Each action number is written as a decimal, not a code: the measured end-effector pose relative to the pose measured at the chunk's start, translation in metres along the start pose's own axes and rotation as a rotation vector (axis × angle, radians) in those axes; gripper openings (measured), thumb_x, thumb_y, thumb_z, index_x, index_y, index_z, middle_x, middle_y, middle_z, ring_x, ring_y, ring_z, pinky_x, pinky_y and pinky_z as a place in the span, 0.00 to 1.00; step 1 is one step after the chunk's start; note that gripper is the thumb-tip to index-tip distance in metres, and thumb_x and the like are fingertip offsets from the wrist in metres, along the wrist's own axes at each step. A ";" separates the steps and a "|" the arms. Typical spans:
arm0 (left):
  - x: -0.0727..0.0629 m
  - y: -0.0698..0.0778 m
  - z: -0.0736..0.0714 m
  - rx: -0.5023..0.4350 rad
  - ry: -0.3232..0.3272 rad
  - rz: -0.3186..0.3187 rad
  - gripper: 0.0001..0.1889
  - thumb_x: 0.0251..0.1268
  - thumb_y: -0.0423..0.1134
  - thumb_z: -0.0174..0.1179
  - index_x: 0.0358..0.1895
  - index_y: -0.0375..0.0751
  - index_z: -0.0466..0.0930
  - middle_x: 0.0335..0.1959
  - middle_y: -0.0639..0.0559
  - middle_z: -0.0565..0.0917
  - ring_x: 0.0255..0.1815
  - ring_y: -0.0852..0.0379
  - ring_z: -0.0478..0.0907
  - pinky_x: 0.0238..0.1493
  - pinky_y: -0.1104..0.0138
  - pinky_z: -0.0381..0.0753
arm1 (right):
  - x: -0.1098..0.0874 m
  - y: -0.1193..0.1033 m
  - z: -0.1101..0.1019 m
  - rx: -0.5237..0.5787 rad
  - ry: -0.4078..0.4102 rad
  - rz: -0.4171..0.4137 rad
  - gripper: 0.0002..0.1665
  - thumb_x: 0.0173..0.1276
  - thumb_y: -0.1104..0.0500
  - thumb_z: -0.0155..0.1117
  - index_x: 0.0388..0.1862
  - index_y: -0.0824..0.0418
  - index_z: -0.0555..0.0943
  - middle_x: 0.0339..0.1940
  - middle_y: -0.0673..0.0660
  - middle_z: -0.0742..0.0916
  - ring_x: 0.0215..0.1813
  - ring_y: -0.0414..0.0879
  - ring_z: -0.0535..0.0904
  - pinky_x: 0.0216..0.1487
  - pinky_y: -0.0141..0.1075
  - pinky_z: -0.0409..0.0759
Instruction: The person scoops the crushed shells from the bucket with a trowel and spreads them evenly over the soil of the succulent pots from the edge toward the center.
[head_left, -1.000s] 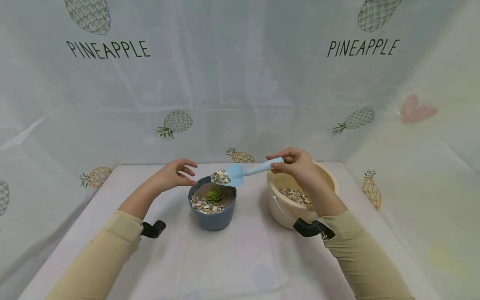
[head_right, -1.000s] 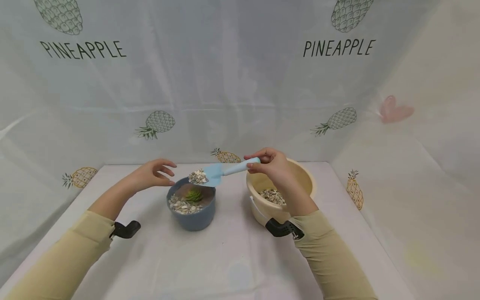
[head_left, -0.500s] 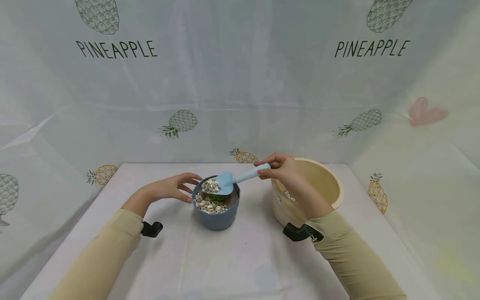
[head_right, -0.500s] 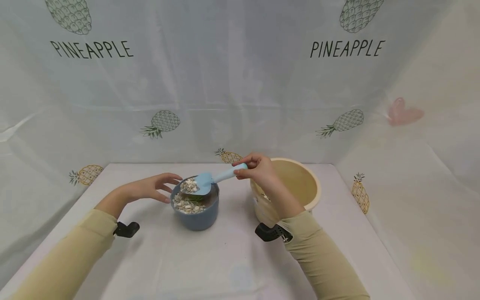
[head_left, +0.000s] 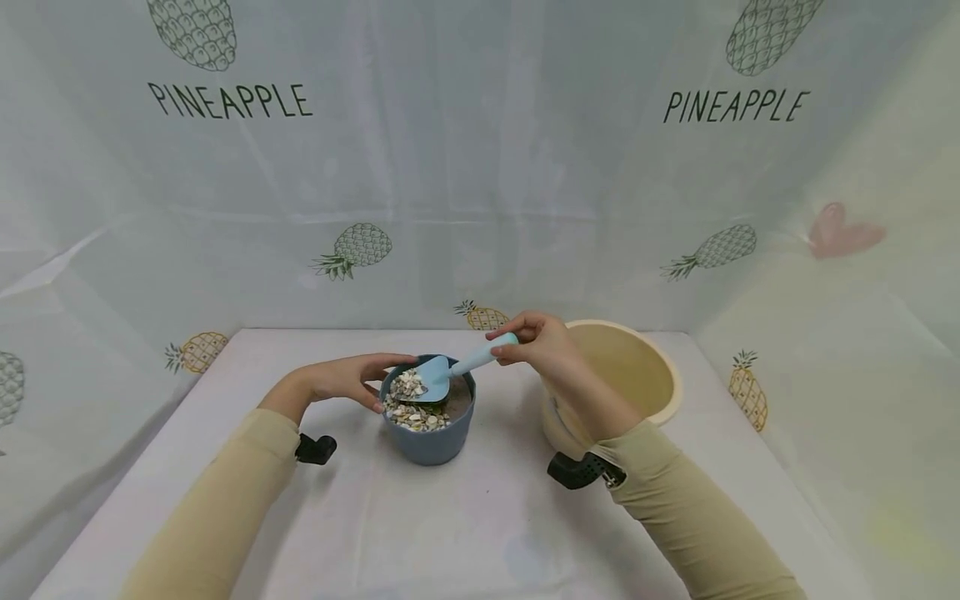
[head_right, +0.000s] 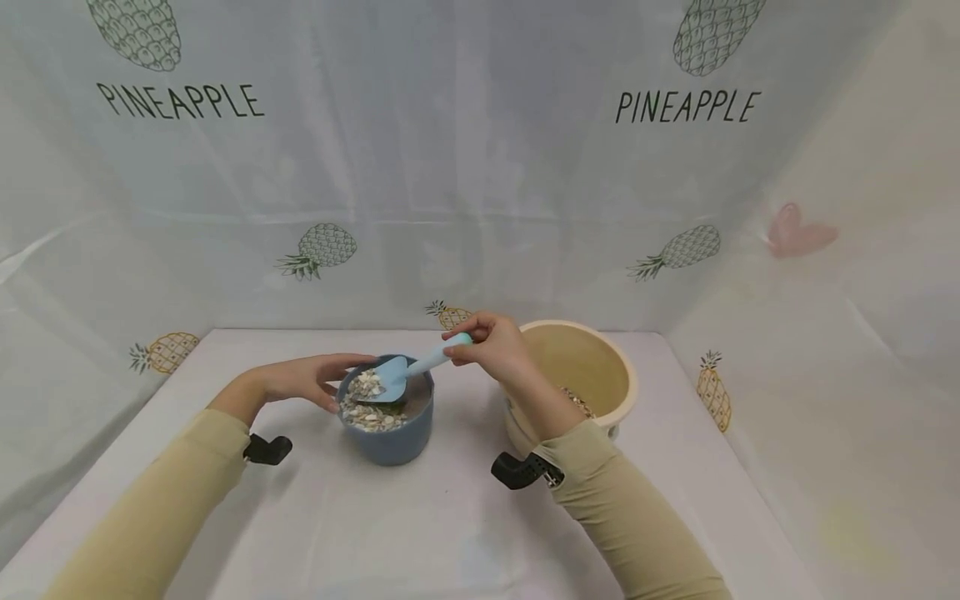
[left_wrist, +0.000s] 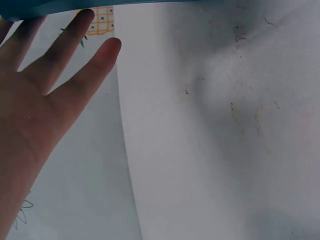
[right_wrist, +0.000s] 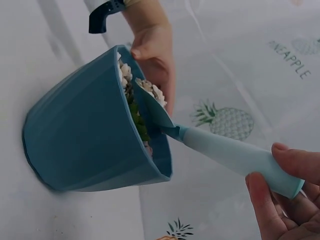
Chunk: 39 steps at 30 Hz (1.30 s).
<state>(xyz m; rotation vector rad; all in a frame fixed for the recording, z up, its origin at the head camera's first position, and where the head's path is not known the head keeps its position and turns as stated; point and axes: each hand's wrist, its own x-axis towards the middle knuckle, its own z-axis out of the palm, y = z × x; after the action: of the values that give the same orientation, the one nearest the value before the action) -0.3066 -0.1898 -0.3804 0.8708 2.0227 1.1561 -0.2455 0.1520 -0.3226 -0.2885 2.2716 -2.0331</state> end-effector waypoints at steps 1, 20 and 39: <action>0.000 -0.001 0.000 -0.004 -0.010 0.002 0.49 0.55 0.35 0.73 0.78 0.48 0.52 0.78 0.44 0.47 0.75 0.35 0.46 0.66 0.45 0.61 | 0.000 -0.001 0.001 -0.008 0.002 -0.001 0.13 0.59 0.71 0.71 0.44 0.68 0.82 0.47 0.65 0.87 0.39 0.59 0.86 0.46 0.42 0.82; -0.006 0.005 0.018 0.029 0.090 -0.064 0.50 0.56 0.40 0.73 0.79 0.54 0.51 0.79 0.48 0.46 0.76 0.33 0.43 0.68 0.38 0.47 | 0.007 -0.024 0.012 -0.182 -0.021 -0.051 0.13 0.59 0.69 0.73 0.44 0.64 0.84 0.42 0.58 0.89 0.39 0.58 0.85 0.40 0.40 0.84; -0.006 0.011 0.048 -0.073 0.246 -0.123 0.48 0.59 0.36 0.70 0.79 0.53 0.48 0.78 0.41 0.44 0.74 0.30 0.48 0.64 0.38 0.60 | -0.002 -0.038 0.008 -0.271 -0.044 -0.076 0.14 0.60 0.67 0.72 0.46 0.67 0.83 0.43 0.58 0.88 0.41 0.57 0.85 0.41 0.39 0.83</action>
<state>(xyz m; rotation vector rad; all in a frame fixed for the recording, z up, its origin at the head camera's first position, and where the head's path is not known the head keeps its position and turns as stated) -0.2629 -0.1682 -0.3892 0.5821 2.1808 1.3107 -0.2386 0.1407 -0.2858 -0.4384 2.5441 -1.7277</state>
